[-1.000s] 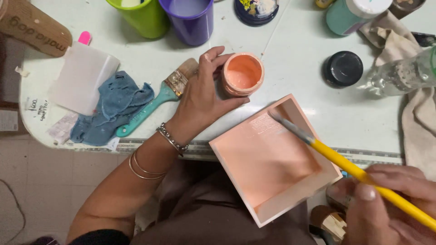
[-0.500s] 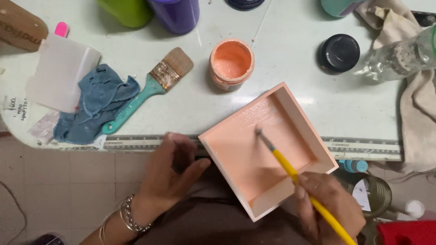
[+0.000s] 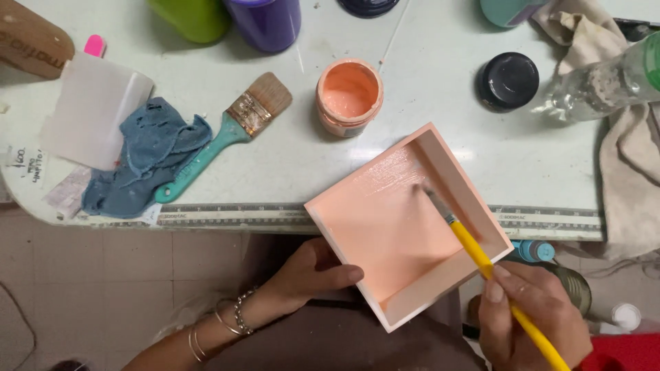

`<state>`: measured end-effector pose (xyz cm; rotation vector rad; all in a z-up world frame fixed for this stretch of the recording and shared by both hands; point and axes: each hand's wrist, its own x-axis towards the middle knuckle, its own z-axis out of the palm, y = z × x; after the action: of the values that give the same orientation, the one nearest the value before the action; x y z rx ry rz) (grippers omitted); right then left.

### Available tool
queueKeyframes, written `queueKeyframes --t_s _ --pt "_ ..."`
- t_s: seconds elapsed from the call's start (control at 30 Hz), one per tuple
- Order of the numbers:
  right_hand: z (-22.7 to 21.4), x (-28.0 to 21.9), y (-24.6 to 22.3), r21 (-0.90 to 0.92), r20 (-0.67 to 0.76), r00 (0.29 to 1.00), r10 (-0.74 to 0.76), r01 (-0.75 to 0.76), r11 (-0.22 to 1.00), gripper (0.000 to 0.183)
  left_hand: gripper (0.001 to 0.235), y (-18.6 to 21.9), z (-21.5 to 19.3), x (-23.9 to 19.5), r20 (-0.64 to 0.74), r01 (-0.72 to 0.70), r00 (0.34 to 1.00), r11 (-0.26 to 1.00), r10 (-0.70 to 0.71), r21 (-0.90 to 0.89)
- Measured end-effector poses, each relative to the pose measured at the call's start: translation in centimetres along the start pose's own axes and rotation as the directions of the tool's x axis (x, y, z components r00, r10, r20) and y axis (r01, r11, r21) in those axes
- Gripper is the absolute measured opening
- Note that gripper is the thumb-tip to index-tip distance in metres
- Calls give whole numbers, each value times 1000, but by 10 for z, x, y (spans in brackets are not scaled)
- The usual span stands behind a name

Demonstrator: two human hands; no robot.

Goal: Painting a small wooden box and mixing paint in a jar using a paintbrush

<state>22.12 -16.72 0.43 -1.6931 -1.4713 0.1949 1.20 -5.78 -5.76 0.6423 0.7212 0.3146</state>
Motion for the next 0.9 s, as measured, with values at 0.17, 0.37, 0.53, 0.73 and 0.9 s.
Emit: queueKeyframes --t_s 0.17,0.37,0.53,0.73,0.9 --pt "6 -4 3 -129 116 975 -189 203 971 15 51 -9 -1 -2 -160 72 986 974 -37 215" --pt "-22 -38 31 -181 186 982 -39 73 981 15 72 -28 -9 0 -126 -192 959 908 255 373" --pt "-6 -27 38 -215 110 946 -306 323 922 19 68 -38 -17 6 -112 -183 967 929 229 322" --pt "-3 -30 46 -10 131 928 -350 354 935 19 64 -41 -21 8 -98 -192 966 920 238 343" --pt "7 0 24 -140 84 940 -331 340 930 21 60 -44 -23 9 -39 -225 968 929 247 294"
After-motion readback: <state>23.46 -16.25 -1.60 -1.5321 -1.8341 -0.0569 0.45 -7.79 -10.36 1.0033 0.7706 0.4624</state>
